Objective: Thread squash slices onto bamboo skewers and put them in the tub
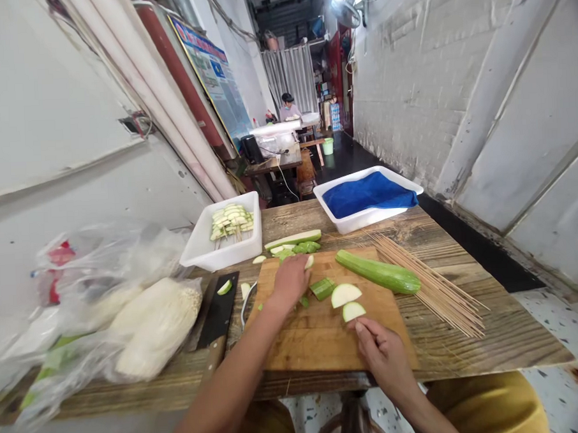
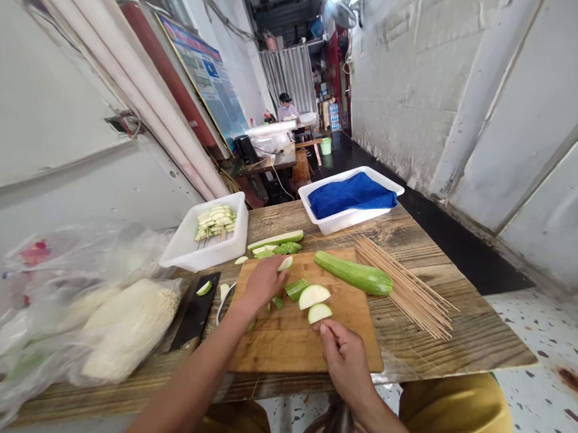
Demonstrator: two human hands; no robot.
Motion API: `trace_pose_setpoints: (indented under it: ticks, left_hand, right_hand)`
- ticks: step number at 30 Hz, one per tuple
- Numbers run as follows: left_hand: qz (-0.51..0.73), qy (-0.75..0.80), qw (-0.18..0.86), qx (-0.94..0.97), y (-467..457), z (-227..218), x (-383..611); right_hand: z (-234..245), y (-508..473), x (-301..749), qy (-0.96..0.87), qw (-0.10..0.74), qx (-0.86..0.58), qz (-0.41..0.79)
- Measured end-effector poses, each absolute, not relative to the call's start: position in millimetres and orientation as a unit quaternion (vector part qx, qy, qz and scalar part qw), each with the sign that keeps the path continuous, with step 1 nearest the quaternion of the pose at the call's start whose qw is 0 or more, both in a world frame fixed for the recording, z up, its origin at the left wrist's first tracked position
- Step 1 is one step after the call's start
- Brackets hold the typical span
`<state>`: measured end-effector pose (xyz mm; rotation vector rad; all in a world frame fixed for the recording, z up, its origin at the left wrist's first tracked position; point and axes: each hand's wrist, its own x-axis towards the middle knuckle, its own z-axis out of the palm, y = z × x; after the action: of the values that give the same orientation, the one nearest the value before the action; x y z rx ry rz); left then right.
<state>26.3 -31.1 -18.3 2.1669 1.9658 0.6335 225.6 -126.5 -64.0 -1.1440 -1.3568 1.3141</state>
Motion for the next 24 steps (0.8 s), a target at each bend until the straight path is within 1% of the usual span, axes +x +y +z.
trace_pose_setpoints:
  ticks: [2, 5, 7, 11, 16, 20, 24]
  left_hand:
    - [0.194, 0.648, 0.063, 0.734, -39.5, -13.3, 27.2]
    - [0.146, 0.654, 0.117, 0.733, -57.1, -10.2, 29.8]
    - [0.126, 0.667, 0.134, 0.722, -67.3, -14.1, 31.5]
    - [0.165, 0.67, 0.102, 0.716, -76.8, -32.0, 33.4]
    - [0.231, 0.631, 0.081, 0.736, -76.7, -45.7, 31.9]
    - [0.225, 0.619, 0.085, 0.748, -75.0, -41.6, 31.4]
    - [0.194, 0.612, 0.081, 0.763, -74.9, -32.4, 32.7]
  right_hand:
    - [-66.5, -126.3, 225.9, -0.517, 0.463, -0.465, 0.549]
    - [-71.8, -126.1, 225.8, -0.451, 0.482, -0.457, 0.596]
    - [-75.0, -126.0, 225.2, -0.42, 0.488, -0.447, 0.621]
    - [-77.2, -125.3, 224.2, -0.412, 0.493, -0.446, 0.623]
    - [-76.7, -124.0, 223.8, -0.426, 0.486, -0.448, 0.618]
    - [-77.4, -124.3, 224.1, -0.445, 0.482, -0.448, 0.607]
    - [-76.6, -124.1, 224.2, -0.463, 0.484, -0.453, 0.588]
